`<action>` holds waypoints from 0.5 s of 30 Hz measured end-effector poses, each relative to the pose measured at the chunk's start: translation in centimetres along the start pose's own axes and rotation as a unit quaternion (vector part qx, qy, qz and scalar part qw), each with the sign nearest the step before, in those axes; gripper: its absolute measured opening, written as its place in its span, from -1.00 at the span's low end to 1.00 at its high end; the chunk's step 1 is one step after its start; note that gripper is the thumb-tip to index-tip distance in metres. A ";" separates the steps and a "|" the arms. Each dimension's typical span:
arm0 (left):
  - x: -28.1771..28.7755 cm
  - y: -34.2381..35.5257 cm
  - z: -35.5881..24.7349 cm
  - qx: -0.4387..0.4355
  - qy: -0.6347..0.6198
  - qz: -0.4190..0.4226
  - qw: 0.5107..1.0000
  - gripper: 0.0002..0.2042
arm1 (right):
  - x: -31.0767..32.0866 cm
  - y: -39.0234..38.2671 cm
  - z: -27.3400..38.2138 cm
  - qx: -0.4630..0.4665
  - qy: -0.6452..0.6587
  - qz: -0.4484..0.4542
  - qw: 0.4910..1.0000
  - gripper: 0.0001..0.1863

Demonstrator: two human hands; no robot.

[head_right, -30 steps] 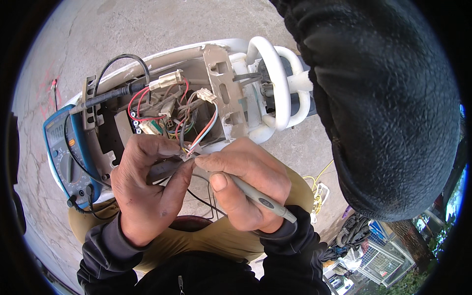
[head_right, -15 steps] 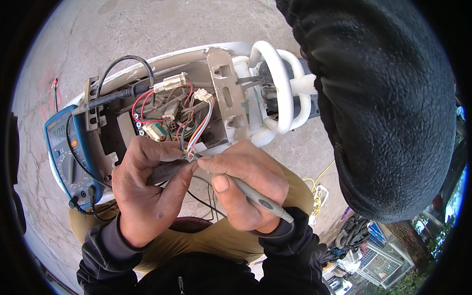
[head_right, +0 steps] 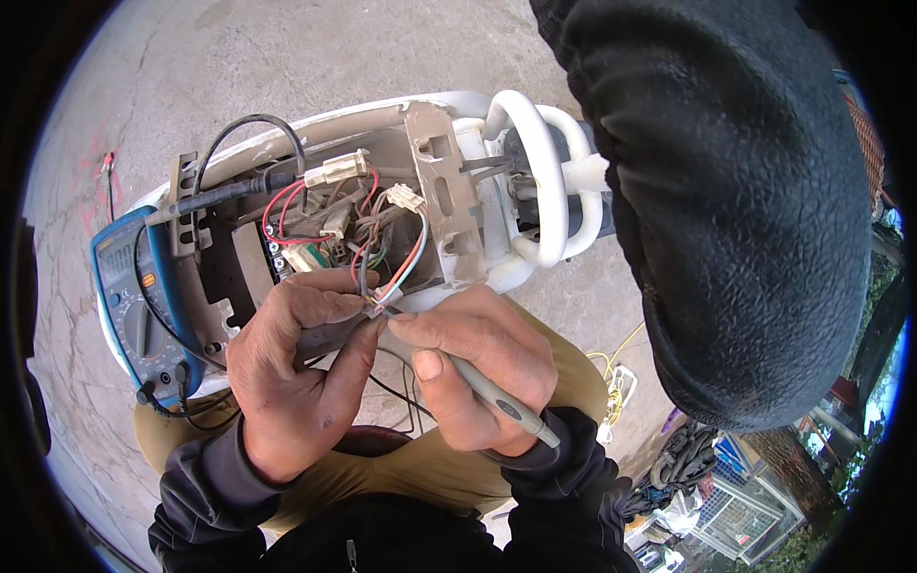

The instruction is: The person uses a multimeter to test continuity and voltage across multiple connectors and wires in a disassembled electric scooter. They probe individual pins in white plastic connectors and check connections to a relay block, moving the probes between different points throughout the clip.

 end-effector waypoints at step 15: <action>0.1 0.2 -0.2 0.053 0.007 0.014 0.998 -0.64 | 0.0 0.7 0.1 0.051 -0.033 0.007 0.998 -0.78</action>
Point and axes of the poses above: each hand's wrist, its own y-axis towards the middle knuckle, its own x-axis out of the back of the hand, z = x × y, the point moved 2 cm from there along y, towards the middle knuckle, and after that the axes turned 15 degrees about -z, right-handed, at the moved point
